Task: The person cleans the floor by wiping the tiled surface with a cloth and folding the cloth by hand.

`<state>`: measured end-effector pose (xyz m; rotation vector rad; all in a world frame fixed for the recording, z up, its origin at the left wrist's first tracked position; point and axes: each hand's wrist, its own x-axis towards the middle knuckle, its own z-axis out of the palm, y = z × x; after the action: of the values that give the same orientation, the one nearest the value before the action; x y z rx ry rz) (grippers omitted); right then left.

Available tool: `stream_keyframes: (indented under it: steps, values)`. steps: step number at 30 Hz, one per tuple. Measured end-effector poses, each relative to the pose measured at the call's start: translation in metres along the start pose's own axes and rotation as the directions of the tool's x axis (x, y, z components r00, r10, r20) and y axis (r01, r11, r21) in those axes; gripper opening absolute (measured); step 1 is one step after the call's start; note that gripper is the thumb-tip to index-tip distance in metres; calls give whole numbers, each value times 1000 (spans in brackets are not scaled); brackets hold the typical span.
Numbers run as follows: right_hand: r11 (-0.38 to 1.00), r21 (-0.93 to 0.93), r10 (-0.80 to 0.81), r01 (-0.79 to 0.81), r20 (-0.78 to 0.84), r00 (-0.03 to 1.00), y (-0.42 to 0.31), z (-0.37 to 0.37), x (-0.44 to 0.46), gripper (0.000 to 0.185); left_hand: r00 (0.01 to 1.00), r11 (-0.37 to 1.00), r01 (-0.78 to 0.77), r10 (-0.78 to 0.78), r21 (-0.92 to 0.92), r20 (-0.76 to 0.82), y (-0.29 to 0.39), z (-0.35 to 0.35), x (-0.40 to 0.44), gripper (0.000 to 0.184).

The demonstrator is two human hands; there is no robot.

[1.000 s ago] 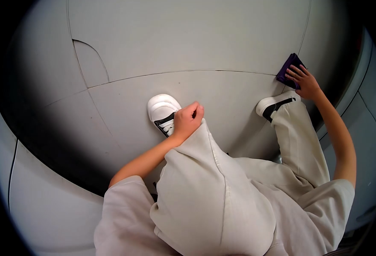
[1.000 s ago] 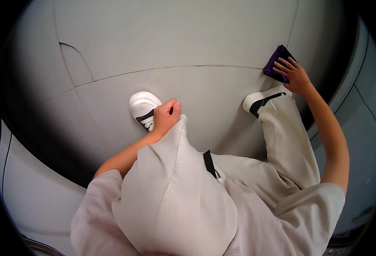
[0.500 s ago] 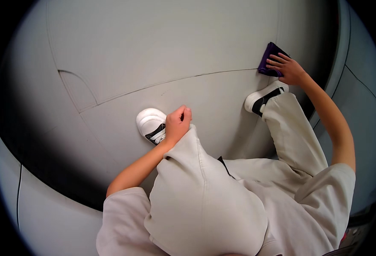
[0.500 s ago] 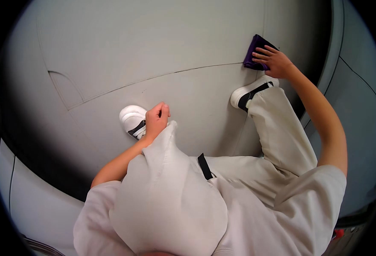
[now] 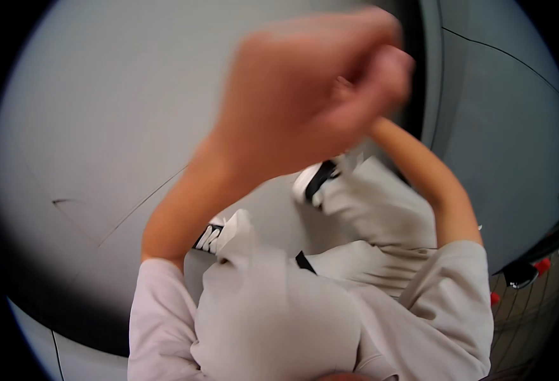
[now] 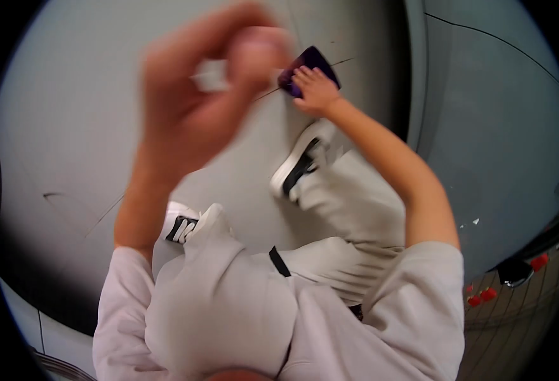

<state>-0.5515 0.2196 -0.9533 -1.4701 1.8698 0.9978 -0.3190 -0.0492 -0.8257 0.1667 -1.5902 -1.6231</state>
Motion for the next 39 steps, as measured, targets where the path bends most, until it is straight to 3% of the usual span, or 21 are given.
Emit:
stream_keyframes:
  steps: [3, 5, 7, 8, 9, 11, 14, 20, 22, 25, 26, 28, 29, 30, 31, 32, 33, 35, 37, 38, 39]
  values:
    - [842, 514, 159, -164, 53, 986, -3, 23, 1, 77, 958, 971, 226, -236, -75, -165, 3, -51, -24, 30]
    - [601, 768, 199, -221, 124, 972, -13, 29, -9, 82, 903, 914, 386, -349, 120, -250, 11, -94, -63, 32]
    - [270, 931, 292, -245, 164, 942, -27, 24, -17, 80, 794, 823, 557, -491, 106, -359, 14, -123, -116, 26]
    - [85, 976, 374, -198, 153, 915, -33, 31, -19, 75, 719, 766, 639, -561, 72, -411, 16, -129, -145, 26]
    - [93, 976, 376, -199, 150, 914, -27, 39, -20, 75, 641, 686, 727, -653, 45, -404, 18, -133, -174, 25]
    - [-396, 882, 303, -256, 388, 870, -16, 50, -13, 52, 484, 517, 856, -801, 0, -352, 32, -125, -219, 22]
    - [-496, 803, 141, -330, 449, 882, 8, 30, -6, 34, 346, 355, 935, -888, 29, -302, 57, -97, -254, 13]
    - [-117, 930, -46, -349, 346, 937, 35, -23, 22, 49, 440, 351, 887, -841, 301, -314, 76, -49, -214, 8]
    - [544, 823, -129, -164, 275, 953, 23, -33, 38, 61, 473, 363, 868, -813, 340, -339, 84, -47, -200, 8]
    - [781, 619, -95, 77, -3, 995, 6, -28, 33, 67, 565, 390, 768, -786, 508, -251, 100, -47, -170, 8]
    - [766, 638, -88, 77, -14, 996, 9, -29, 27, 67, 572, 387, 754, -785, 530, -239, 109, -45, -155, 8]
    - [423, 900, -38, 104, -97, 995, 22, -28, 14, 61, 620, 427, 389, -776, 816, 111, 129, -41, -123, 7]
    - [282, 952, -13, 122, -123, 992, 36, -18, 18, 47, 617, 428, 373, -777, 823, 124, 134, -31, -99, 7]
    - [270, 956, -11, 117, -119, 993, 50, -12, 18, 47, 510, 401, 243, -828, 883, 235, 136, -16, -72, 8]
    - [420, 906, 204, 49, -147, 968, 59, -10, 13, 39, 384, 380, 110, -869, 919, 313, 135, -2, -58, 10]
    - [541, 839, 402, -53, -203, 893, 69, -5, 8, 32, 436, 412, -2, -820, 911, 371, 118, 12, -46, 11]
    - [538, 842, 388, -45, -200, 900, 81, 19, 13, 32, 435, 458, -128, -771, 880, 465, 90, 18, -41, 10]
    - [360, 932, 778, 31, -318, 542, 97, 77, 37, 20, 322, 430, -90, -841, 898, 435, 30, 38, -26, 5]
    - [341, 940, 863, -5, -311, 398, 104, 102, 41, 18, 548, 557, -208, -614, 804, 568, -29, 67, -46, 4]
    - [325, 943, 917, -64, -298, 263, 106, 110, 48, 18, 568, 584, -151, -609, 798, 554, -48, 89, -45, 4]
    - [285, 952, 934, -107, -252, 252, 108, 120, 51, 18, 536, 606, 76, -695, 792, 480, -61, 112, -42, 5]
